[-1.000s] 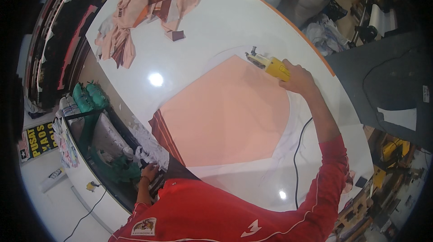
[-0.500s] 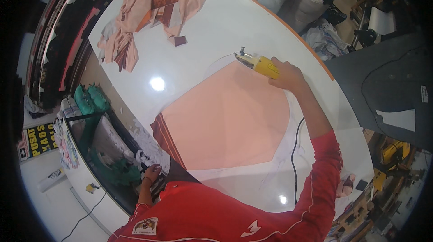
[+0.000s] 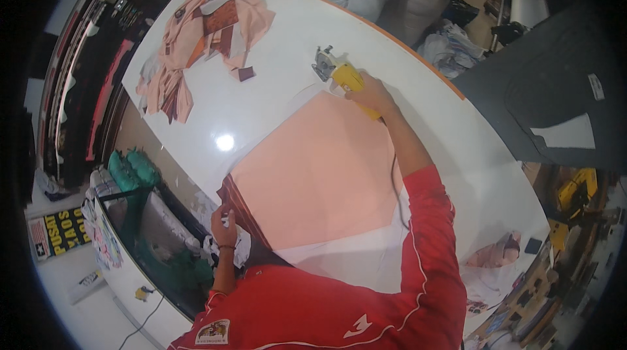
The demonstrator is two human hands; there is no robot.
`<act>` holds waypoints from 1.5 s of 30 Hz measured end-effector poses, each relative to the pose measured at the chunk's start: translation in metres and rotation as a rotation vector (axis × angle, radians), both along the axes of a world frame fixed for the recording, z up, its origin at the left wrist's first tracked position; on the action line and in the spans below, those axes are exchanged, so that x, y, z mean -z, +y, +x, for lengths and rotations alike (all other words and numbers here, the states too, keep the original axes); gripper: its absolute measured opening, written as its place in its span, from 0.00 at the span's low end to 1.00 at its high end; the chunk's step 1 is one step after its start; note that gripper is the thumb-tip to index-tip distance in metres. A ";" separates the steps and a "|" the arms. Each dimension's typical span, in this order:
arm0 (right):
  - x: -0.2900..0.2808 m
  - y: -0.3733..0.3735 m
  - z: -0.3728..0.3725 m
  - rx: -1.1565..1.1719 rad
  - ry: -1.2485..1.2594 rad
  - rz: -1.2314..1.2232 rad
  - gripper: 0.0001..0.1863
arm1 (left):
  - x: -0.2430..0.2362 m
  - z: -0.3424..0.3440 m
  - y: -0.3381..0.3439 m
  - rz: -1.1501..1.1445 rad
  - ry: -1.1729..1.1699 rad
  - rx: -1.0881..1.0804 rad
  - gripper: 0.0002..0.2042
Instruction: The person uses a yellow electric fabric cutter to cut a large piece of peach-colored fabric on a white table. They repeatedly reposition the fabric and guide the cutter along its edges to separate sections.
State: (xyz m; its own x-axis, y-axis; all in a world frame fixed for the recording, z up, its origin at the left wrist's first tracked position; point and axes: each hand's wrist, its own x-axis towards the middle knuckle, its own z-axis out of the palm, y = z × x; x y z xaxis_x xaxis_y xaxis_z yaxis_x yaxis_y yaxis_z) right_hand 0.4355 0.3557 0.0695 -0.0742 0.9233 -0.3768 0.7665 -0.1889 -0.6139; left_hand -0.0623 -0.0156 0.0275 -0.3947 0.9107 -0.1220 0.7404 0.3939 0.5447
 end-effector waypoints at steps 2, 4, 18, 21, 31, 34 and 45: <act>0.004 -0.009 0.016 0.102 0.098 0.022 0.48 | 0.001 0.021 0.022 0.023 0.087 0.134 0.28; 0.010 -0.035 0.044 0.221 0.111 0.074 0.44 | 0.006 0.040 0.037 -0.009 0.171 0.267 0.38; 0.036 -0.492 0.082 0.960 0.375 0.025 0.26 | -0.006 0.044 0.181 -0.300 0.353 0.478 0.60; 0.010 -0.593 0.016 1.093 0.542 -0.033 0.26 | 0.025 0.058 0.227 -0.135 0.400 0.600 0.57; 0.012 -0.806 -0.181 1.706 0.824 0.096 0.20 | 0.016 0.352 0.218 -0.138 0.485 0.960 0.64; 0.009 -0.813 -0.205 1.824 0.887 0.238 0.21 | 0.023 0.419 0.191 0.086 0.444 1.290 0.59; -0.007 -0.788 -0.187 1.898 0.824 0.490 0.27 | 0.006 0.438 0.049 0.128 -0.278 1.587 0.44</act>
